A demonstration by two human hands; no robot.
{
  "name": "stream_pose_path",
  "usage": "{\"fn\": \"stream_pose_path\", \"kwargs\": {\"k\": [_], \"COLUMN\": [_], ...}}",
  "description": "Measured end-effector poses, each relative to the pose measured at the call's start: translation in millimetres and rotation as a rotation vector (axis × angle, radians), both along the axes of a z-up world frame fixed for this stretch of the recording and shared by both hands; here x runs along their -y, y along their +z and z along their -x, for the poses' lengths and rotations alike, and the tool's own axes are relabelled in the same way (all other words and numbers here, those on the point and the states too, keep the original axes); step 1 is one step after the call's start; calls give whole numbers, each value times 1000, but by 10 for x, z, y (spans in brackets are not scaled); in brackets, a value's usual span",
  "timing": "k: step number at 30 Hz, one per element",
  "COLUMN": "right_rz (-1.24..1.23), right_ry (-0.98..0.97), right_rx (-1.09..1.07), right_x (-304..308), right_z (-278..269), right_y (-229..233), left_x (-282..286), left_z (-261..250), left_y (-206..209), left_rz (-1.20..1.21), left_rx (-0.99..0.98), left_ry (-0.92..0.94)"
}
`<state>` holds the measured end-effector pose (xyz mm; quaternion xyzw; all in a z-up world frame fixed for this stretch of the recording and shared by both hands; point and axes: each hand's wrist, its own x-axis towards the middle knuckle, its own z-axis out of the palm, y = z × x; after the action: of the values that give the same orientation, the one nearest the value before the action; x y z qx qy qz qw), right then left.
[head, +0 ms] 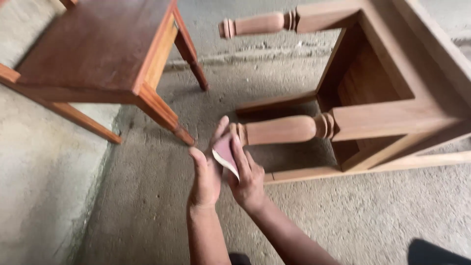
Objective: Sanding the legs of a wooden chair using sandpaper.
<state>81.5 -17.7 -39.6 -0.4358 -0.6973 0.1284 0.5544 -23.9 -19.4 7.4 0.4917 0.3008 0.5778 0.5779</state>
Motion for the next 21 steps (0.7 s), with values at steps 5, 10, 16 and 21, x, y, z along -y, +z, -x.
{"fn": "stream_pose_path", "kwargs": {"k": [5,10,16,21], "right_rz": [-177,-110,-110,-114], "right_ry": [-2,76,20,31], "right_rx": [-47,-50,-120,16], "right_x": [-17,-81,-3,-57], "right_z": [4,-10,33,-12], "right_y": [12,-171,-121,-287], "left_x": [-2,-24,55,1], "left_z": [-57,-21,-30,-76], "left_y": [-1,68,19,0], "left_rz": [22,-34,7,24], "left_rx": [11,1,5,32], "left_ry": [13,-18,45,-20]}}
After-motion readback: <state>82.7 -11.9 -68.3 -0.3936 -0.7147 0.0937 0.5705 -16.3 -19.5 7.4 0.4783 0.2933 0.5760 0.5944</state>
